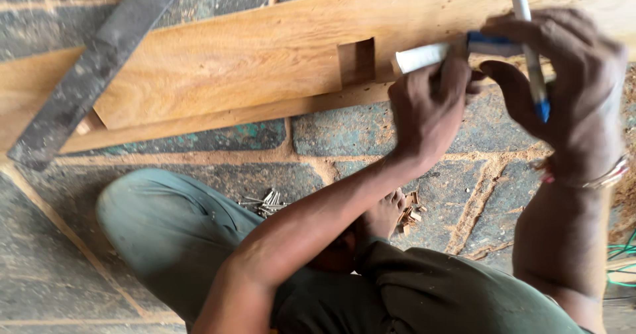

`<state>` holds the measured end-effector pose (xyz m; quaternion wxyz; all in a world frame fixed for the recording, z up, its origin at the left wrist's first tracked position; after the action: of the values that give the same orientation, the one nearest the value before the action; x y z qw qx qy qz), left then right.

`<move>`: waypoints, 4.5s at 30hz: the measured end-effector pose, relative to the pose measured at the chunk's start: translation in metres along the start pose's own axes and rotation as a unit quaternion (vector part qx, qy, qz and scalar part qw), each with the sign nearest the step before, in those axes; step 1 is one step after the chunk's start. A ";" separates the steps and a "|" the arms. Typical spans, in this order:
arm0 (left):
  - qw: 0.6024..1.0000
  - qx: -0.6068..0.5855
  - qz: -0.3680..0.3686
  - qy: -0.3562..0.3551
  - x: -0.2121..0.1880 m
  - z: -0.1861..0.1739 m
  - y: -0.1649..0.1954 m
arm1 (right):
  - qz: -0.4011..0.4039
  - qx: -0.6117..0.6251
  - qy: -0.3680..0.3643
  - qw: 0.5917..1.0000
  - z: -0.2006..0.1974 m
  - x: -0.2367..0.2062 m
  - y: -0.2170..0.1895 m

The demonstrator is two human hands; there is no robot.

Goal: The person measures and marks a wooden plank using a tape measure, a square ruler, and a pen. They align the tools to draw straight lines and transfer measurements onto the wood surface.

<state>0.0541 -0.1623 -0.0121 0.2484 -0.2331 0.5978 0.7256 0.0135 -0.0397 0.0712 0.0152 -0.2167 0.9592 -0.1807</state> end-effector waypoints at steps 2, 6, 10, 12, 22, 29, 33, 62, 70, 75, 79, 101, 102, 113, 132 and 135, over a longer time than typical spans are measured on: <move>0.984 0.150 0.048 -0.083 -0.011 -0.017 -0.001 | 0.045 0.010 0.023 0.999 -0.006 -0.013 -0.006; 0.903 0.283 0.240 -0.217 -0.015 -0.100 0.041 | 0.191 0.280 0.074 0.938 -0.001 -0.056 -0.024; 0.713 0.558 0.424 -0.019 0.041 -0.242 0.156 | 0.283 0.220 -0.071 0.931 0.017 -0.087 -0.035; 0.601 0.694 0.394 -0.038 0.068 -0.289 0.196 | 0.220 0.167 0.012 0.961 0.018 -0.090 -0.041; 0.355 0.889 0.278 -0.076 0.129 -0.355 0.220 | 0.099 0.268 0.539 0.792 -0.043 -0.137 -0.083; 0.309 0.873 0.363 -0.099 0.159 -0.370 0.229 | 0.068 0.263 0.588 0.762 -0.041 -0.139 -0.071; 0.380 0.821 0.409 -0.115 0.145 -0.337 0.233 | 0.072 0.260 0.596 0.757 -0.042 -0.136 -0.067; 0.619 0.604 0.489 -0.112 0.114 -0.192 0.085 | 0.219 0.188 0.247 0.925 0.068 -0.026 -0.036; 0.622 0.596 0.495 -0.112 0.112 -0.190 0.089 | 0.191 0.158 0.204 0.947 0.063 -0.020 -0.044; 0.627 0.590 0.497 -0.107 0.109 -0.188 0.089 | 0.188 0.157 0.202 0.949 0.062 -0.015 -0.048; 0.628 0.589 0.497 -0.110 0.109 -0.187 0.090 | 0.184 0.154 0.202 0.949 0.061 -0.016 -0.047; 0.628 0.581 0.506 -0.107 0.109 -0.185 0.089 | 0.178 0.152 0.189 0.954 0.064 -0.019 -0.046; 0.628 0.583 0.505 -0.108 0.110 -0.184 0.089 | 0.179 0.147 0.188 0.954 0.065 -0.020 -0.046; 0.630 0.586 0.498 -0.108 0.109 -0.184 0.091 | 0.148 0.132 0.194 0.961 0.072 0.000 -0.028; 0.632 0.580 0.503 -0.106 0.113 -0.186 0.088 | 0.132 0.178 0.219 0.950 0.082 -0.005 -0.018; 0.651 0.564 0.496 -0.110 0.119 -0.191 0.085 | 0.149 0.197 0.271 0.930 0.085 -0.014 -0.013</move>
<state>-0.0836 -0.3538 -0.0570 -0.0011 0.3646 0.8869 0.2836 0.0404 -0.0738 -0.0040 -0.1762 -0.0065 0.8930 -0.4140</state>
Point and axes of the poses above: each hand's wrist, its own x-axis towards the middle knuckle, its own z-axis out of the palm, y = z × x, the point moved 1 cm from there along x, towards the middle knuckle, and after that the axes turned 8 degrees about -x, right-handed, at the moved point
